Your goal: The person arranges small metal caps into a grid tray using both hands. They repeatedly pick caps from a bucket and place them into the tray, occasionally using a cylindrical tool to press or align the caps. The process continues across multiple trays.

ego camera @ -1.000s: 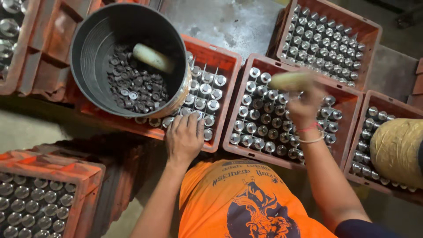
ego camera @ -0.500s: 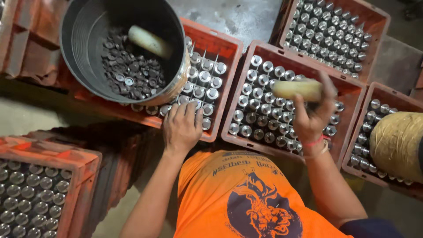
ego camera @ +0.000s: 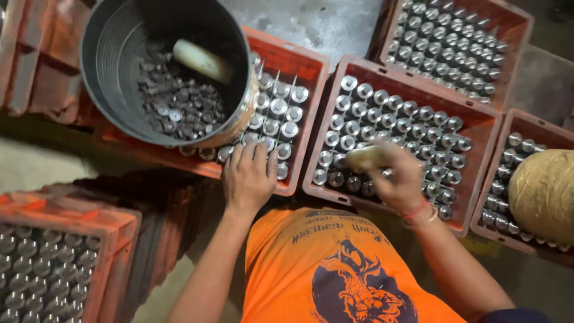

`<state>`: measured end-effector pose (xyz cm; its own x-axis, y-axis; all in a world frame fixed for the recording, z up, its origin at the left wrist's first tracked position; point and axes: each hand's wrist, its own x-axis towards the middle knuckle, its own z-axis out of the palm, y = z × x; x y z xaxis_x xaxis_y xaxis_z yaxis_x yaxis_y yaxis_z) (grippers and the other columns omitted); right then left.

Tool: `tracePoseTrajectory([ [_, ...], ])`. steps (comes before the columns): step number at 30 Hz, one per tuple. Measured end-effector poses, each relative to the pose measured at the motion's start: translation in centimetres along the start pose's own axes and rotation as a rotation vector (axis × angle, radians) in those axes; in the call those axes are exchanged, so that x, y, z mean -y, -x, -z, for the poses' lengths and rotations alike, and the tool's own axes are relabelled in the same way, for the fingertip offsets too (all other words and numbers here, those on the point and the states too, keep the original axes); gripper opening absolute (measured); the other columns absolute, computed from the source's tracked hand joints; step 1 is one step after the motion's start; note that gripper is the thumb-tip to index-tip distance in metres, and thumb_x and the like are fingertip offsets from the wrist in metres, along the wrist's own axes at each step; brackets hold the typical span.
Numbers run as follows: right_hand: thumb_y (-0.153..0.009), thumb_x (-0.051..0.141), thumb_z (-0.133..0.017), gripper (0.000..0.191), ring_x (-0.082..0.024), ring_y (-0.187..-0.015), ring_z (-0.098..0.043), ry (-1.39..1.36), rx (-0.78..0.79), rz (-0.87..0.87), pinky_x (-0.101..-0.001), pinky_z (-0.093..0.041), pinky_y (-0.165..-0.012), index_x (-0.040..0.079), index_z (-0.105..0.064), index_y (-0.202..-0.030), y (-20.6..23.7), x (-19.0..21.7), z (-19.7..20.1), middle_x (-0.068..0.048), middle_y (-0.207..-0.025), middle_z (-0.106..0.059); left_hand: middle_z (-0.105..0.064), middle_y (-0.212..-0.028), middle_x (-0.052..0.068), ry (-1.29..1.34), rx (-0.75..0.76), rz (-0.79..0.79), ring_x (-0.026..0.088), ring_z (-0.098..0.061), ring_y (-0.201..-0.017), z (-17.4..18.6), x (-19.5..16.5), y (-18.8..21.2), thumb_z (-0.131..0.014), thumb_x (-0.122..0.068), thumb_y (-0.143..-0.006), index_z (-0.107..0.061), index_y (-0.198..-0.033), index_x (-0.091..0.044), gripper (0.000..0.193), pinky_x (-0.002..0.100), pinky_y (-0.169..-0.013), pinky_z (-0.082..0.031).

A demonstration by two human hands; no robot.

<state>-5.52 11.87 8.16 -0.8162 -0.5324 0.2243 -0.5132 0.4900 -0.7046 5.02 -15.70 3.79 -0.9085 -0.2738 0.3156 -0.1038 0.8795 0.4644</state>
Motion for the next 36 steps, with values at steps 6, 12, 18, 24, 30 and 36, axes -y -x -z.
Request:
tracePoseTrajectory([
  [6, -0.084, 0.006, -0.080, 0.032, -0.027, -0.099, -0.071, 0.092, 0.275, 0.199, -0.0392, -0.056, -0.088, 0.008, -0.072, -0.115, 1.3, 1.8, -0.4, -0.010, -0.101, -0.075, -0.066, -0.096, 0.014, -0.004, 0.054, 0.017, 0.035, -0.061, -0.092, 0.0, 0.1, 0.0, -0.064, -0.030, -0.098, -0.068, -0.103, -0.005, 0.026, 0.048, -0.077, -0.051],
  [12, -0.105, 0.016, -0.067, 0.032, -0.021, -0.113, -0.069, -0.472, -0.252, 0.204, -0.0349, -0.062, -0.098, 0.010, -0.046, -0.129, 2.8, 1.5, 1.1, -0.009, -0.126, -0.065, -0.067, -0.101, 0.014, 0.028, 0.033, -0.003, 0.035, -0.061, -0.094, 0.0, 0.3, 0.0, -0.062, -0.028, -0.100, -0.067, -0.108, -0.005, 0.025, 0.047, -0.082, -0.052],
  [18, -0.084, 0.015, -0.081, 0.038, -0.029, -0.094, -0.069, 0.097, -0.059, 0.183, -0.0393, -0.056, -0.080, 0.005, -0.059, -0.112, 3.7, -0.5, 1.5, -0.018, -0.106, -0.068, -0.067, -0.100, 0.014, 0.027, 0.031, -0.007, 0.036, -0.061, -0.091, 0.0, 0.3, -0.2, -0.064, -0.030, -0.097, -0.068, -0.106, -0.005, 0.027, 0.048, -0.079, -0.052],
  [24, -0.088, 0.006, -0.077, 0.045, -0.025, -0.095, -0.069, 0.063, 0.012, 0.114, -0.0361, -0.057, -0.084, 0.000, -0.061, -0.130, 2.3, -2.4, 1.2, -0.014, -0.107, -0.069, -0.067, -0.097, 0.014, 0.023, 0.032, 0.004, 0.036, -0.062, -0.090, 0.1, 0.2, -0.3, -0.066, -0.029, -0.097, -0.069, -0.105, -0.005, 0.025, 0.047, -0.077, -0.052],
  [30, -0.106, 0.010, -0.059, 0.028, -0.017, -0.113, -0.070, -0.384, -0.374, -0.337, -0.0307, -0.057, -0.103, 0.002, -0.064, -0.133, 2.3, -5.2, 1.4, -0.006, -0.125, -0.071, -0.069, -0.101, 0.015, 0.013, 0.013, -0.019, 0.037, -0.063, -0.092, -0.1, 0.4, -0.3, -0.065, -0.028, -0.098, -0.068, -0.104, -0.004, 0.025, 0.047, -0.080, -0.053],
  [36, -0.102, 0.006, -0.071, 0.027, -0.017, -0.100, -0.073, -0.248, -0.378, -0.143, -0.0328, -0.061, -0.090, 0.004, -0.062, -0.128, 0.9, -7.5, 2.0, -0.005, -0.116, -0.073, -0.068, -0.097, 0.015, 0.053, 0.027, -0.018, 0.038, -0.063, -0.090, -0.1, 0.5, -0.4, -0.066, -0.032, -0.097, -0.068, -0.102, -0.004, 0.028, 0.048, -0.076, -0.052],
])
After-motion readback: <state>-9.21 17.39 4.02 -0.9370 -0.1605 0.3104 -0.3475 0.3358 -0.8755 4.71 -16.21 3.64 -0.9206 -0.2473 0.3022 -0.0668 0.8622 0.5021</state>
